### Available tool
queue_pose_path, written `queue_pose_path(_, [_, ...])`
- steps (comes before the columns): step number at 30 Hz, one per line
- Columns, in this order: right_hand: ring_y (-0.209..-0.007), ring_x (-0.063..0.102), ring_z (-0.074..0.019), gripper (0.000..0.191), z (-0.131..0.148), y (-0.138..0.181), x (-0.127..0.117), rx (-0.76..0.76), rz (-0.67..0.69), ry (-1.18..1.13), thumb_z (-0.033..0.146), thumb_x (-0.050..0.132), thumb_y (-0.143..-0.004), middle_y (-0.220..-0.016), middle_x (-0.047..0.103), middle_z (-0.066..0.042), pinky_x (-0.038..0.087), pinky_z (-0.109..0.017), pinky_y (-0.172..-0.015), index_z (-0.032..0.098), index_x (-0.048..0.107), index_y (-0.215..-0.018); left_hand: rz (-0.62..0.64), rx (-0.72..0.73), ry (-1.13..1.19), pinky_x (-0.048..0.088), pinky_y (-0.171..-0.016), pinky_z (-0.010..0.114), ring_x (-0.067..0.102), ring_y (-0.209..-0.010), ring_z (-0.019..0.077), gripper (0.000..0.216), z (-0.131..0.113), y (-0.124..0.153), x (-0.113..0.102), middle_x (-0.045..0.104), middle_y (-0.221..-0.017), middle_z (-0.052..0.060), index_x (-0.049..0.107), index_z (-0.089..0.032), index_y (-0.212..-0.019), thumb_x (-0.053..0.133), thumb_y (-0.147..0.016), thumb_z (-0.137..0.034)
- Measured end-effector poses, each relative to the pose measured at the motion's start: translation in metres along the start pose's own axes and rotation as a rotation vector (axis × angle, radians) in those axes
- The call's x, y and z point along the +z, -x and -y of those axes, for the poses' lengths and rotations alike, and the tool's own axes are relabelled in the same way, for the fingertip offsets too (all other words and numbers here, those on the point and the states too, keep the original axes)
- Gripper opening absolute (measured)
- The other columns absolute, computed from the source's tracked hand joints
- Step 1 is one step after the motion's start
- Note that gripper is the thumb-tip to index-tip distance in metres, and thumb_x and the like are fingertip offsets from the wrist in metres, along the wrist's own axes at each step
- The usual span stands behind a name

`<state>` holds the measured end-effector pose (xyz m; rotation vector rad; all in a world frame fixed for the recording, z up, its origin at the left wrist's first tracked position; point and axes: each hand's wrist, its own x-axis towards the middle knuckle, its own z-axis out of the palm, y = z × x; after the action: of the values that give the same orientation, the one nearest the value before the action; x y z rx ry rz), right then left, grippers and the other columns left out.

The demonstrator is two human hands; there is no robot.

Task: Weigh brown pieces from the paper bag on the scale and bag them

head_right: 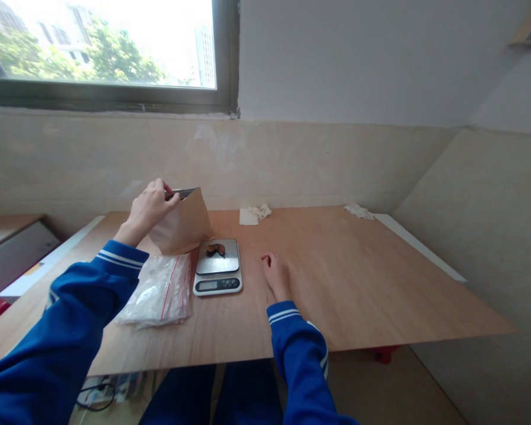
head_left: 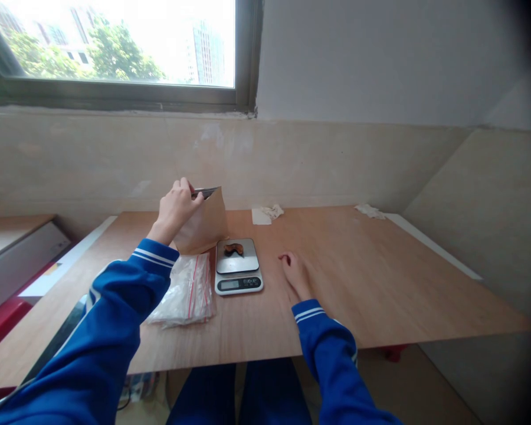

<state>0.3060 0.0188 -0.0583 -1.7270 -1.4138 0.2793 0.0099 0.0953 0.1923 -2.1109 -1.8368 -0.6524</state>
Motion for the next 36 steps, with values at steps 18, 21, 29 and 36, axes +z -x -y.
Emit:
queue_pose_path(18, [-0.085,0.063,-0.0176,0.024,0.004,0.002,-0.002,-0.007,-0.003,0.019,0.018,0.041,-0.086,-0.092,0.07,-0.005,0.045,-0.026,-0.076,0.021,0.065,-0.086,0.28,-0.101,0.068,0.048,-0.071,0.035,0.064,-0.09,0.0316,0.037,-0.009,-0.017,-0.01,0.067,-0.096,0.017,0.056,-0.013,-0.101,0.066,-0.07,-0.031])
queue_pose_path(21, [-0.086,0.063,-0.0176,0.024,0.004,0.002,-0.003,-0.003,-0.002,0.021,0.018,0.041,-0.086,-0.092,0.07,-0.004,0.045,-0.026,-0.076,0.021,0.065,-0.087,0.186,-0.06,0.164,0.048,-0.069,0.035,0.064,-0.086,0.0285,0.033,0.002,-0.016,-0.007,0.067,-0.09,0.012,0.054,-0.017,-0.099,0.065,-0.07,-0.029])
queue_pose_path(29, [-0.085,0.063,-0.0171,0.023,0.008,0.003,-0.005,0.008,0.008,0.021,0.02,0.041,-0.087,-0.091,0.07,-0.004,0.045,-0.025,-0.073,0.021,0.064,-0.087,-0.275,0.084,0.444,0.049,-0.074,0.035,0.062,-0.091,0.0222,0.023,0.0,-0.009,-0.016,0.064,-0.105,0.009,0.053,-0.024,-0.103,0.055,-0.083,-0.034])
queue_pose_path(36, [-0.086,0.063,-0.0174,0.024,0.013,0.004,-0.008,0.012,0.009,0.028,0.019,0.041,-0.086,-0.092,0.07,-0.004,0.045,-0.026,-0.074,0.021,0.064,-0.088,0.551,0.519,0.639,0.05,-0.069,0.028,0.065,-0.078,0.0172,0.027,-0.018,0.029,0.018,0.07,-0.088,0.003,0.062,-0.021,-0.096,0.061,-0.077,-0.041])
